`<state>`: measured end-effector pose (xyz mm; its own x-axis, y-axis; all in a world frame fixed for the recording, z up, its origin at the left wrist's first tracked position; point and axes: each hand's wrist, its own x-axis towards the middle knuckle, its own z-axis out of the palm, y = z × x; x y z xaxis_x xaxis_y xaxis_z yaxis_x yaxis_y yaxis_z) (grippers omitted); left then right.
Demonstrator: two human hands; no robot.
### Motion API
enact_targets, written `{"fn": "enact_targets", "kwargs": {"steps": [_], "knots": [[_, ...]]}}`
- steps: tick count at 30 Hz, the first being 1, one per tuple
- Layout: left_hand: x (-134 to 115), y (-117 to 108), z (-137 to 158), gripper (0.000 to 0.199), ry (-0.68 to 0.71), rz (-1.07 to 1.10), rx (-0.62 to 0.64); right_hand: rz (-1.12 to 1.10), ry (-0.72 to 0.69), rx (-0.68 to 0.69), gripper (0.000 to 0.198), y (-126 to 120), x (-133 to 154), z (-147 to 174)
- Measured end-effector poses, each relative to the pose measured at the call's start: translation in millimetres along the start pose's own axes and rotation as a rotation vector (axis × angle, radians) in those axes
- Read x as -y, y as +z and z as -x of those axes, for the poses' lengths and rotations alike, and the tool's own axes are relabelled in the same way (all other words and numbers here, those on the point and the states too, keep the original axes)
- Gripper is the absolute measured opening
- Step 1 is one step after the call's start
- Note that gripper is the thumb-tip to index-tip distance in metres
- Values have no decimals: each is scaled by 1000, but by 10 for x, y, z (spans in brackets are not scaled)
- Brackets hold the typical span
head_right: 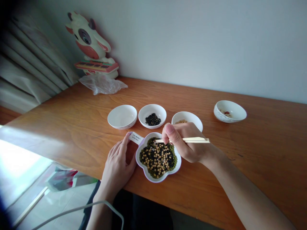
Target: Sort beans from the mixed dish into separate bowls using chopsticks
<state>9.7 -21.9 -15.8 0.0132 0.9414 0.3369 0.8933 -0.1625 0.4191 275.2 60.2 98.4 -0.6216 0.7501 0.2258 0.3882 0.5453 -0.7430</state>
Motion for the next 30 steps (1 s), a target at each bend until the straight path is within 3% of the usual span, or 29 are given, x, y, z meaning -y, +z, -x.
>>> {"fn": "enact_targets", "kwargs": {"steps": [6, 13, 30], "knots": [[-3, -1, -3, 77, -2, 2, 1, -28, 19, -20, 66, -129, 57, 25], [8, 4, 1, 77, -7, -9, 10, 48, -4, 35, 67, -30, 10, -17], [-1, -5, -2, 77, -3, 3, 8, 22, 26, 29, 68, 19, -16, -24]]}}
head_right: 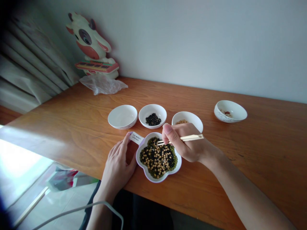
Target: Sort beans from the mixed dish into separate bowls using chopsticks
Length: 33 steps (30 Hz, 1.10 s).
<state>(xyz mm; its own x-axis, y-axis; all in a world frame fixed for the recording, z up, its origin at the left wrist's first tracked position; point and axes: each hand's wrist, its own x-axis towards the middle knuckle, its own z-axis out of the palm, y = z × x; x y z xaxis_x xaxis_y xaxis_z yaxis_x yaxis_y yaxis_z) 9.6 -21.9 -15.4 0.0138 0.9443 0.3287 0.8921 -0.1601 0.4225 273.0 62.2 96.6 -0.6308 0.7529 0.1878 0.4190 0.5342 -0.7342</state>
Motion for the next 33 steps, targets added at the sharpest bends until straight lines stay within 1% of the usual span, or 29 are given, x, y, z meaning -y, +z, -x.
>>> {"fn": "enact_targets", "kwargs": {"steps": [3, 6, 10, 13, 17, 20, 22, 24, 28, 33], "knots": [[4, 5, 5, 77, -3, -1, -1, 13, 0, -17, 69, -55, 36, 16], [3, 6, 6, 76, -5, -14, 1, 7, 5, -58, 68, -189, 79, 62], [0, 1, -1, 77, -4, -10, 1, 75, 18, -195, 74, -462, 82, 164], [3, 2, -1, 76, 0, -5, -3, 147, 92, -299, 78, -671, -1, 237], [11, 10, 4, 77, 3, 0, -9, 116, 187, -281, 81, -875, -167, 301], [16, 16, 5, 77, 2, 2, -11, 122, 193, -296, 83, -947, -216, 330], [16, 18, 4, 77, 2, 1, -11, 106, 174, -323, 84, -946, -182, 338], [13, 15, 1, 77, 3, -1, -10, 72, 146, -315, 84, -895, -107, 330], [1, 1, -2, 76, -6, -3, -2, 6, 52, -167, 82, -640, 73, 252], [2, -4, 0, 77, 5, -10, -3, -38, 8, -11, 69, -229, 195, 97]]}}
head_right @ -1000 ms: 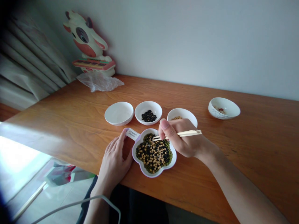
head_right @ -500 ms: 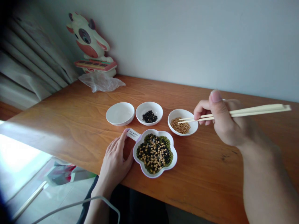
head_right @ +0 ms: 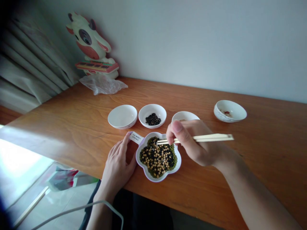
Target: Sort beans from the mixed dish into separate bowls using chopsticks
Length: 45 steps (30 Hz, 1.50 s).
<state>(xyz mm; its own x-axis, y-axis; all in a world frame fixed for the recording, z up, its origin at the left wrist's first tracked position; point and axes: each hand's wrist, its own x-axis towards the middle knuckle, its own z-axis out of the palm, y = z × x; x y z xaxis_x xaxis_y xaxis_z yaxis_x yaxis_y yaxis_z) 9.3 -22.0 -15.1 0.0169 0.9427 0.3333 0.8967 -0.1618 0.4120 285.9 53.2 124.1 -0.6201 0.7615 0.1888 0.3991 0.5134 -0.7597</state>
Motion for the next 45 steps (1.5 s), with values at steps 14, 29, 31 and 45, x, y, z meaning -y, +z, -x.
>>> {"fn": "enact_targets", "kwargs": {"steps": [14, 29, 31, 45], "knots": [[0, 11, -3, 76, -7, -10, 0, 38, 11, 55, 67, 222, -97, -80], [5, 10, -6, 77, 1, -4, -6, 55, -15, 60, 70, 250, -124, -91], [6, 9, -6, 78, 1, -5, -5, 57, -20, 59, 70, 254, -129, -94], [3, 13, 4, 77, -8, -12, 4, 61, -32, 41, 70, 300, -168, -107]]}}
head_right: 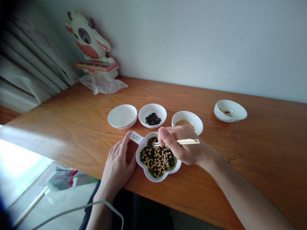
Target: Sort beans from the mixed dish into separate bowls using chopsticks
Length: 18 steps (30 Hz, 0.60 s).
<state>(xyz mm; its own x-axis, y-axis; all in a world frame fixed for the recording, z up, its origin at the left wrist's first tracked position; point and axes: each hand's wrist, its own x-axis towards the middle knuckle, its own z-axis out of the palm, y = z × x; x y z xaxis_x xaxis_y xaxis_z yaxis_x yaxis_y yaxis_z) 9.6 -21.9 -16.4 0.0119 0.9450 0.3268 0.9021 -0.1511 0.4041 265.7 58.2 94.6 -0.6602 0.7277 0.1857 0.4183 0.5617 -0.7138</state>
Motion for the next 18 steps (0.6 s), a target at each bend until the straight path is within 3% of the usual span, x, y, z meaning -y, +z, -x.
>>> {"fn": "enact_targets", "kwargs": {"steps": [18], "knots": [[-4, -9, -4, 77, 10, 23, -13, -21, -15, -5, 71, 4, -5, 5]]}}
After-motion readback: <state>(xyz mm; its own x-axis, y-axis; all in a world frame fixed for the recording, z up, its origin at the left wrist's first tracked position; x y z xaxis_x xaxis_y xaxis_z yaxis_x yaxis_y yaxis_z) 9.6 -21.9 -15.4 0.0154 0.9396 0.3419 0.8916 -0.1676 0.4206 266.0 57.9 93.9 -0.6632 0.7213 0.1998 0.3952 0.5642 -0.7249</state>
